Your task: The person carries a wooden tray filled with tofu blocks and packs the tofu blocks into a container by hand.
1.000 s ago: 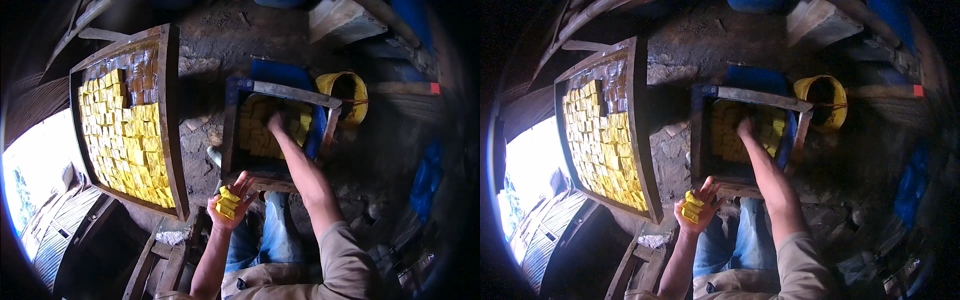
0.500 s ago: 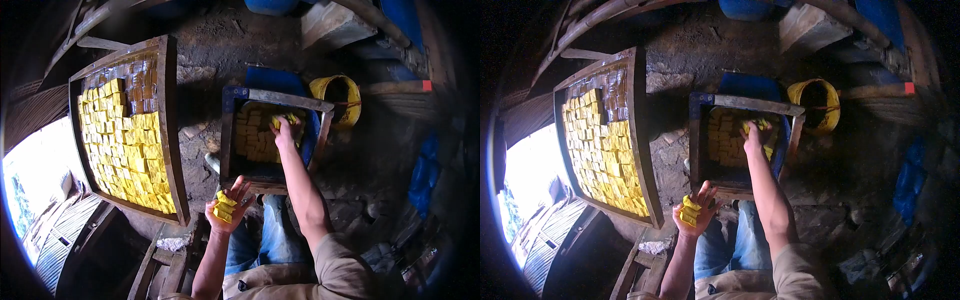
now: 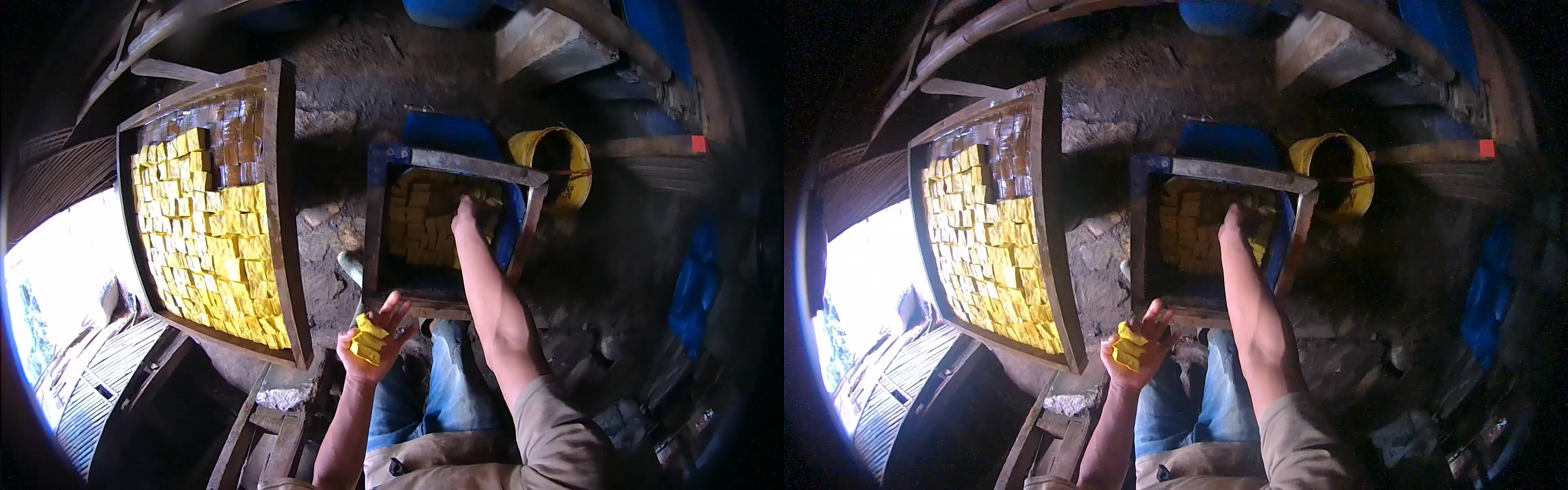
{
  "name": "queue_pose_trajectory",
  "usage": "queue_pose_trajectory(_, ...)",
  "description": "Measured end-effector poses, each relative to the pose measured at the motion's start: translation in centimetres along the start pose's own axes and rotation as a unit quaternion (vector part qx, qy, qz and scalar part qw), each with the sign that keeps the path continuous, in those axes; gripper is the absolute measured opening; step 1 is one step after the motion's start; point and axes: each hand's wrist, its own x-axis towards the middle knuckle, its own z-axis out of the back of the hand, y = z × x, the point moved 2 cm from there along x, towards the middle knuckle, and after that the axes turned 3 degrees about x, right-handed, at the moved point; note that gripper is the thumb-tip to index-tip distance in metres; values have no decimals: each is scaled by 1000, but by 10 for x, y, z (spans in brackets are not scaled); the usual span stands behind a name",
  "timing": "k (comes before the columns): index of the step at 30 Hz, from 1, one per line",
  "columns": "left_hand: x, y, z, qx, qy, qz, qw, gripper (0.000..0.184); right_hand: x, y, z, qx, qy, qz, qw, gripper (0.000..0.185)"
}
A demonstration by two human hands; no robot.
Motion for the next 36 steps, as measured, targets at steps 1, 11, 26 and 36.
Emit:
queue_pose_trajectory(1, 1, -1, -1, 2, 3, 1, 1000, 41, 3, -7, 2, -29, -12, 26, 999, 70)
queue_pose_trajectory(11, 29, 5, -18, 54, 31, 22, 998, 42, -61, -19, 96, 74, 255, 209, 941, 44)
queue_pose_trajectory(26, 89, 64, -21, 186, -116, 50, 974, 39, -150, -10, 143, -169, 359, 229, 889, 53)
queue_pose_trajectory(36, 102, 32, -24, 236, -5, 67, 969, 47, -112, 44, 139, -191, 517, 267, 790, 46)
